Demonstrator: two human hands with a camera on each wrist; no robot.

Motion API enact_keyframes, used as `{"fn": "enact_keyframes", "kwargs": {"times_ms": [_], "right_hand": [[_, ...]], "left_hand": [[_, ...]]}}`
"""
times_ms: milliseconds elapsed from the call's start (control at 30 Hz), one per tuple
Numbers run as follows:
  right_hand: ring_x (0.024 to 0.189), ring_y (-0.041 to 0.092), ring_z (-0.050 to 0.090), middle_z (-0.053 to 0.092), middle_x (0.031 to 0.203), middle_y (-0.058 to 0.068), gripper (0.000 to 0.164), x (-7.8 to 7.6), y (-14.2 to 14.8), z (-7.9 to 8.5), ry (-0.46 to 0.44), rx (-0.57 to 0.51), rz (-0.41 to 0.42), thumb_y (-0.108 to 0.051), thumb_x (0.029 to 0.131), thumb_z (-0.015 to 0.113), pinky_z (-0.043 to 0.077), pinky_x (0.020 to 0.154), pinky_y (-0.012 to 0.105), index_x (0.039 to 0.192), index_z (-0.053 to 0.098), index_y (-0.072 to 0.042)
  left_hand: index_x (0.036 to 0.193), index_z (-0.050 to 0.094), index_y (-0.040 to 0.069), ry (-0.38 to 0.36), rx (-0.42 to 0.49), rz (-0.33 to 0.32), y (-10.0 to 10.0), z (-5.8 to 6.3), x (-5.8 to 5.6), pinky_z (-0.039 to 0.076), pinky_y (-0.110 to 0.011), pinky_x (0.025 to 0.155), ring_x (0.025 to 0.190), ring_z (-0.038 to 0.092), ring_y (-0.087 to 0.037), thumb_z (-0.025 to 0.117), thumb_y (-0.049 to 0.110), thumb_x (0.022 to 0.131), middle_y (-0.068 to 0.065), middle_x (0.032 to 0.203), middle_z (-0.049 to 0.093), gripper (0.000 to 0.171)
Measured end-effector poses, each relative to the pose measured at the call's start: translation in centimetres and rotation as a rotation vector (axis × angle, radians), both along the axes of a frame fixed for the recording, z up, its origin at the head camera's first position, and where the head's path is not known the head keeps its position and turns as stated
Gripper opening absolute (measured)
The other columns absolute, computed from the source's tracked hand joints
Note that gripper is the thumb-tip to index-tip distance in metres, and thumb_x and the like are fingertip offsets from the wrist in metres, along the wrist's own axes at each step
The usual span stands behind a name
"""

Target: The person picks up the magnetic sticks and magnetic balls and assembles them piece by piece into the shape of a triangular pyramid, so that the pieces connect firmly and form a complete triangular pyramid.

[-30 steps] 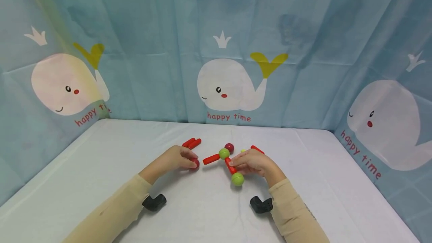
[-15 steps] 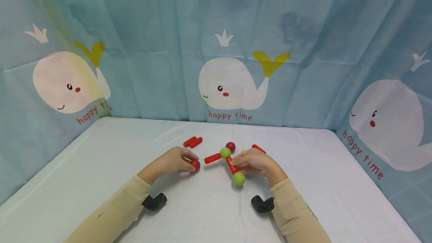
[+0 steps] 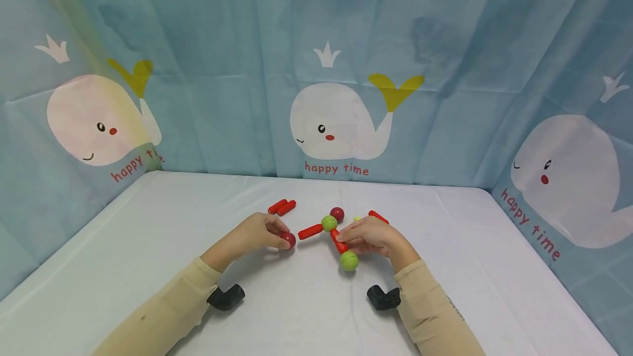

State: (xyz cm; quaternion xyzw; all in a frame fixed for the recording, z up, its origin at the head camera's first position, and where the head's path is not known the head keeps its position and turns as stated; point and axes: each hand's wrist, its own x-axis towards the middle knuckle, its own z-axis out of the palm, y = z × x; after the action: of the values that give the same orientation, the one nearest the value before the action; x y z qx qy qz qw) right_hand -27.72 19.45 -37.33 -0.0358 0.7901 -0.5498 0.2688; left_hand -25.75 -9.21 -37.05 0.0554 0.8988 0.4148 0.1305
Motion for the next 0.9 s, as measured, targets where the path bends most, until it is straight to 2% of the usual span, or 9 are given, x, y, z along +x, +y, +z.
{"fn": "enact_keyframes", "kwargs": {"times_ms": [400,667,900], "right_hand": [[0.081,0.010,0.069,0.076,0.094,0.000,0.034,0.23,-0.13,0.10,0.001,-0.010,0.038,-0.020,0.092,0.069,0.058,0.075,0.024,0.115,0.070,0.005],[0.079,0.011,0.068,0.076,0.096,0.002,0.035,0.29,-0.34,0.03,0.000,0.006,0.008,-0.021,0.092,0.069,0.057,0.074,0.023,0.116,0.070,0.005],[0.082,0.012,0.069,0.076,0.100,0.003,0.035,0.35,-0.52,0.08,0.008,0.009,-0.004,-0.020,0.092,0.070,0.058,0.076,0.024,0.117,0.070,0.005]], "left_hand": [[0.099,0.075,0.016,0.018,-0.011,-0.003,0.42,0.10,0.30,0.054,-0.032,0.077,0.094,0.059,-0.017,0.085,0.024,0.077,0.002,0.090,0.070,0.025],[0.098,0.074,0.015,0.016,-0.023,0.010,0.63,0.17,0.48,0.054,-0.033,0.078,0.094,0.058,-0.018,0.085,0.023,0.078,0.002,0.090,0.069,0.024],[0.093,0.073,0.015,0.012,-0.028,0.007,0.84,0.21,0.73,0.051,-0.031,0.075,0.086,0.059,-0.017,0.085,0.024,0.077,0.002,0.085,0.068,0.022]]}}
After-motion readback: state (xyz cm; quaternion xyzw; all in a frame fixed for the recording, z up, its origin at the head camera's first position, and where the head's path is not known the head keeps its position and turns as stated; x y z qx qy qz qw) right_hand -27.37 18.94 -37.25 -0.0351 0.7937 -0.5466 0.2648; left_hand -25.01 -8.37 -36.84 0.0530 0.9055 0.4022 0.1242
